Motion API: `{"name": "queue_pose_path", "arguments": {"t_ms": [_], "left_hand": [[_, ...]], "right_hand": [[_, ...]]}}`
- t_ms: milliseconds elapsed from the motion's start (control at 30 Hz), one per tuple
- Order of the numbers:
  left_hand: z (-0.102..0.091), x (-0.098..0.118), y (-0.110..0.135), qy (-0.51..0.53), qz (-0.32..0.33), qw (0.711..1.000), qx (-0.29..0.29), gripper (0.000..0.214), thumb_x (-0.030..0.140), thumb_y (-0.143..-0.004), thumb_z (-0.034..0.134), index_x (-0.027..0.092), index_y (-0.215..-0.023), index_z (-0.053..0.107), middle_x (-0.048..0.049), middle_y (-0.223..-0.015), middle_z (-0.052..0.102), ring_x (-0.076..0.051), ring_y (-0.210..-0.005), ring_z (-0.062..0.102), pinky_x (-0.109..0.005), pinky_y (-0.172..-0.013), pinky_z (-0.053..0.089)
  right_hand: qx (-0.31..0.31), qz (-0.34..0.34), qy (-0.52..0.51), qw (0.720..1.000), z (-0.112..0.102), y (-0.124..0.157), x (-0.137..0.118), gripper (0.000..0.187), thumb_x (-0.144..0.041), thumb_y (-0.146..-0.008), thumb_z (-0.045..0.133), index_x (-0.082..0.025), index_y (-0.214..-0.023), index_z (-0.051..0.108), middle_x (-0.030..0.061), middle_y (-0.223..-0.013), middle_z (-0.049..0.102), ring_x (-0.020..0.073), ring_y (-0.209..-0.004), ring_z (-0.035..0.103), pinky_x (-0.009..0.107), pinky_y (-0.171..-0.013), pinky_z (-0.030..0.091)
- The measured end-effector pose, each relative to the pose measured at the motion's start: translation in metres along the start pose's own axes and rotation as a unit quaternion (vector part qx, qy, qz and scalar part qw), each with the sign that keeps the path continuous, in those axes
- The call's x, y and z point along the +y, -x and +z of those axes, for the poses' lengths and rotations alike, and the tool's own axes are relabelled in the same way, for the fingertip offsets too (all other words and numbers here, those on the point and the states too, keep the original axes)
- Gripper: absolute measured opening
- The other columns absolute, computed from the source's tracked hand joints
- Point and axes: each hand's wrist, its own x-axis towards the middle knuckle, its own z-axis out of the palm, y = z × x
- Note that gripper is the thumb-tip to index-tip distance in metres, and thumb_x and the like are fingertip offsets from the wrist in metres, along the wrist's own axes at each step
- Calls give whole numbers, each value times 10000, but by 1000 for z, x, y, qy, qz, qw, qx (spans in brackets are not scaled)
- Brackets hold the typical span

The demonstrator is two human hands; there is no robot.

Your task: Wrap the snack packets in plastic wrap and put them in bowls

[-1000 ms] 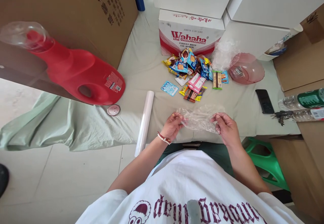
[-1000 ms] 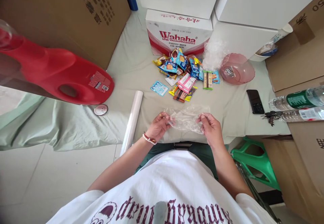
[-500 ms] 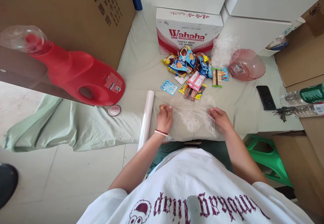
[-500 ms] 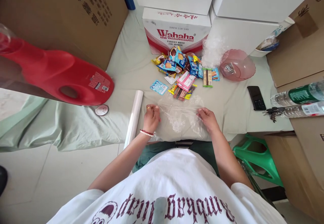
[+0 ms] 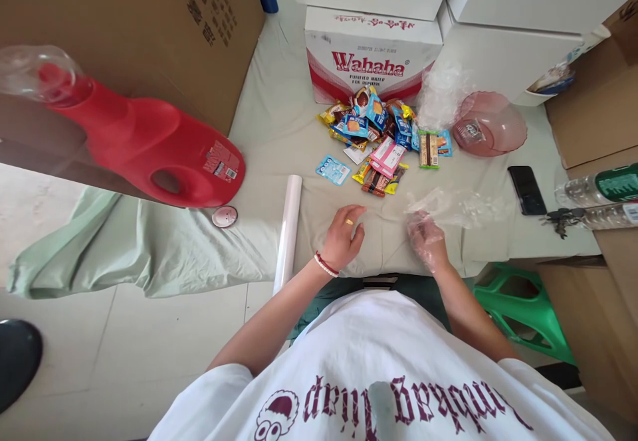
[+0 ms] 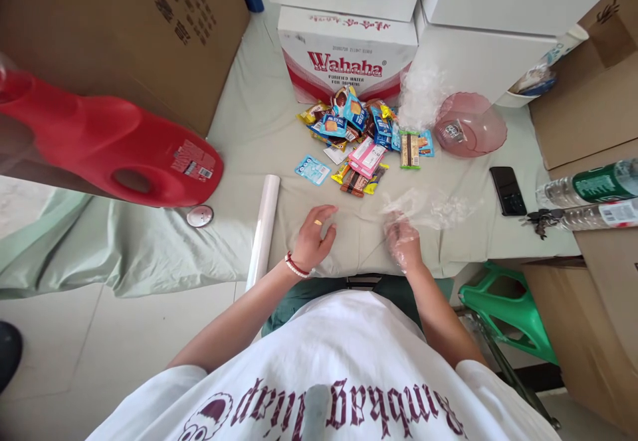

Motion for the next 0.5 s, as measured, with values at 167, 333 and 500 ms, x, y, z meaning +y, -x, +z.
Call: {"name": "queue_pose_path", "arguments": {"t_ms": [167,333,500], "left_hand": [[1,30,-17,56,-68,993,72,324,442,-1049,519,206,-1269,539,-114,-1176,611,-201,-1081,635,-347,-860,601],[6,68,-40,-30,-67,995,67,572,614,-1027,483,213,-1434,501,-165,-1318,583,-275,-1264,577,-468,-1061,507],[4,62,-62,-127,37,979,-156,461,562,-1007,548,278,-1354,656,-100,-1296,714,-318,-1360,567,-627,-1261,179]], "right_hand": [[-124,-32,265,956,10,17,-37,640,-244,-973,464,-150,-1606,451,194,-1148,769,312,-903,755,395,-765,571],[-227,-112,351,901,15,26,-76,506,-150,-995,433,-143,-1463,627,215,-1156,765,328,-1026,753,383,-827,568],[-251,-114,356,893,13,15,-81,427,-162,-1012,440,-160,-1349,704,189,-1241,748,310,-1105,731,347,-872,546]]}}
